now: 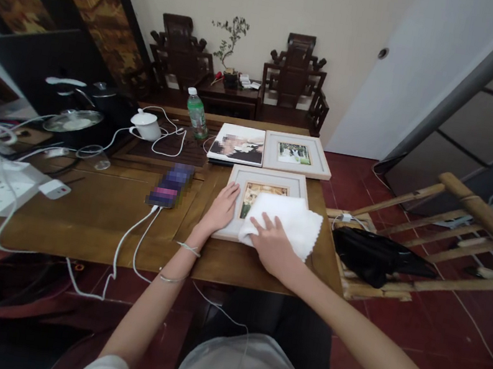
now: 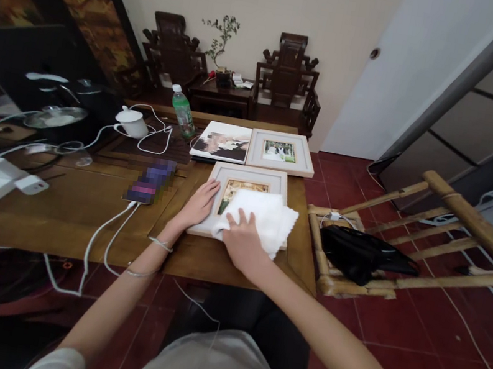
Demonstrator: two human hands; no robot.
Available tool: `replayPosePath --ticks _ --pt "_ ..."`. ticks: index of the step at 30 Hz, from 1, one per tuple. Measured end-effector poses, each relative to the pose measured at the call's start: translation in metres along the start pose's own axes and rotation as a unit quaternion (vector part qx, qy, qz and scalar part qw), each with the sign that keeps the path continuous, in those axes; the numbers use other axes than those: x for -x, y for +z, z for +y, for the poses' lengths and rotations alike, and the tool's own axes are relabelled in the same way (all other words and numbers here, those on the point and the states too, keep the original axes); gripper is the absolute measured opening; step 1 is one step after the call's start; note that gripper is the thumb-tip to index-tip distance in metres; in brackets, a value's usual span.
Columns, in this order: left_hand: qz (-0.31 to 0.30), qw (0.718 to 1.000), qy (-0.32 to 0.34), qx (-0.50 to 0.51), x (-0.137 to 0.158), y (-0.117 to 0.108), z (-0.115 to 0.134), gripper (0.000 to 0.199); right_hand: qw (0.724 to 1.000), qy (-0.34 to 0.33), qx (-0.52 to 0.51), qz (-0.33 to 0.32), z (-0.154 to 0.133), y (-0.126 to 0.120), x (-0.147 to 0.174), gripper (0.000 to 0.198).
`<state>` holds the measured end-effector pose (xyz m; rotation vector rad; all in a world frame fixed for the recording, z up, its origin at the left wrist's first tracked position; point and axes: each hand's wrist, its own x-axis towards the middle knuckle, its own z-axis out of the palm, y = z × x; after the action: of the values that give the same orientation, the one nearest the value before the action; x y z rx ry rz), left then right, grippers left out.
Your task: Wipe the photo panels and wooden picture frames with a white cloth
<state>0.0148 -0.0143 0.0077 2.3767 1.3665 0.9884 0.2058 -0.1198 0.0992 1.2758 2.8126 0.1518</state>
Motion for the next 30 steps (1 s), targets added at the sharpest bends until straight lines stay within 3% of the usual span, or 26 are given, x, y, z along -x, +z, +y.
replayPosePath --ticks 5,11,15,18,25,30 --pt "-0.007 1.0 -0.001 0.006 0.002 -0.003 0.0 0.051 0.997 -0.023 -0.045 0.049 -0.017 0.011 -0.021 0.036" --pt "-0.008 1.0 0.006 0.023 0.002 -0.004 0.0 0.053 0.987 -0.084 -0.136 0.025 0.034 0.01 0.026 0.058" --pt "0.001 1.0 0.003 0.027 0.001 -0.001 0.0 0.057 0.987 -0.058 -0.147 0.004 0.059 0.004 0.051 0.06" --pt "0.004 1.0 0.002 0.02 0.001 -0.001 0.001 0.057 0.989 -0.056 -0.137 -0.007 0.05 0.0 0.044 0.059" --pt "-0.013 1.0 -0.005 0.01 0.002 -0.004 0.001 0.05 0.991 -0.094 -0.098 0.023 -0.002 0.006 -0.008 0.046" --pt "-0.009 1.0 0.022 0.003 0.002 -0.004 -0.004 0.053 0.993 -0.058 -0.101 0.007 0.014 0.006 0.023 0.051"
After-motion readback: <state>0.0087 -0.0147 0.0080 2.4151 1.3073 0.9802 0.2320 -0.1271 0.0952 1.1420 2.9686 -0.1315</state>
